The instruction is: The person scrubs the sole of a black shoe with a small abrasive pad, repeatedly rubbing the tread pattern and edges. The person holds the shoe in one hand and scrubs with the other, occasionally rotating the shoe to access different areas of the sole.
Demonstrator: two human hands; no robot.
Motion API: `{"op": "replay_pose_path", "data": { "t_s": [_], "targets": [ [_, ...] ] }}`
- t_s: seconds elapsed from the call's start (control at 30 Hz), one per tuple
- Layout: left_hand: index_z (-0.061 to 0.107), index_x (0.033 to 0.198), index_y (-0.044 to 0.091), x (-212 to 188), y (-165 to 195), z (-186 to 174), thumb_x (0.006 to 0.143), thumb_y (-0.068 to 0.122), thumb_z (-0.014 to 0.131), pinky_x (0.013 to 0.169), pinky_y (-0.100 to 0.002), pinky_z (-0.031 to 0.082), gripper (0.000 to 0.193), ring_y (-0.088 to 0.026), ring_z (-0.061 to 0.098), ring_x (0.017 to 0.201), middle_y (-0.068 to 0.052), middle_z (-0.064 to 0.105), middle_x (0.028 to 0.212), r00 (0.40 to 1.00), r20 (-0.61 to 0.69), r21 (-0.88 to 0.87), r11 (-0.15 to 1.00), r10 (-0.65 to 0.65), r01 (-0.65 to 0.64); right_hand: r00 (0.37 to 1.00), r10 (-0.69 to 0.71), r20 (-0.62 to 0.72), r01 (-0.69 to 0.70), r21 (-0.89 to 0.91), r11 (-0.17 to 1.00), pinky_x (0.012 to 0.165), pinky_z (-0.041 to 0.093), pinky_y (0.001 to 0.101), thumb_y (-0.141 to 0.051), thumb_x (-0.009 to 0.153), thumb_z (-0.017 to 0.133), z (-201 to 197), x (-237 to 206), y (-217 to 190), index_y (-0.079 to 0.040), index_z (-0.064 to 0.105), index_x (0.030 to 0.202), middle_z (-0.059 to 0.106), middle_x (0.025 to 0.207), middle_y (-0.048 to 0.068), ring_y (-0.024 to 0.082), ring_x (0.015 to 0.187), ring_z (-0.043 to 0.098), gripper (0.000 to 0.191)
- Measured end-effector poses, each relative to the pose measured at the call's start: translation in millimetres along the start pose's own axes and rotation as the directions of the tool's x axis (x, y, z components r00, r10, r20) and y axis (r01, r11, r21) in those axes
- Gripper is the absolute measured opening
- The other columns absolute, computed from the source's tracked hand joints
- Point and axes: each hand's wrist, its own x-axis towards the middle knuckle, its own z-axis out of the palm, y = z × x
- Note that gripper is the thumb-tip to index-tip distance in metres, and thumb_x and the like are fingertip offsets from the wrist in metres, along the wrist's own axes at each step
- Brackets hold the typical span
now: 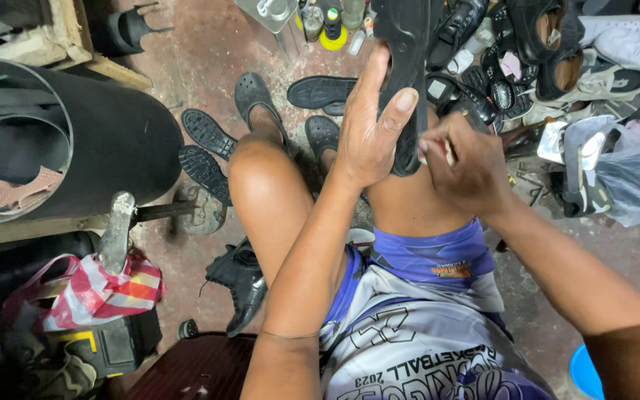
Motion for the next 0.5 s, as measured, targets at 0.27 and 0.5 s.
{"op": "replay_pose_path", "data": {
  "t_s": [0.27, 0.5],
  "targets": [
    [0.038, 0.151, -0.007, -0.1, -9.3, 4.6, 0.11, 0.056, 0.051, 0.125, -0.034, 0.037, 0.077, -0.036, 0.049, 0.144, -0.025, 0.047, 0.153, 0.995, 0.045, 0.16, 0.982, 0.091, -0.097, 0.998, 0.025, -0.061, -0.03, -0.071, 0.997, 0.065, 0.05, 0.0331, -0.006, 0.107, 0.07, -3.8, 2.1, 0.5, -0.002, 0.06, 0.103, 0.062, 0.083, 0.016, 0.029, 0.07, 0.066, 0.012],
    [0.044, 0.144, -0.007, 1.9, 5.5, 3.8, 0.102, 0.054, 0.052, 0.114, -0.034, 0.046, 0.074, -0.035, 0.057, 0.123, -0.025, 0.055, 0.137, 0.999, 0.049, 0.09, 0.996, 0.002, -0.007, 0.997, 0.074, -0.021, -0.073, 0.064, 0.995, 0.07, 0.052, 0.0312, -0.003, 0.105, 0.065, -6.2, -1.5, -5.3, -0.002, 0.058, 0.1, 0.066, 0.082, 0.01, 0.016, 0.074, 0.067, 0.008]
  ]
}}
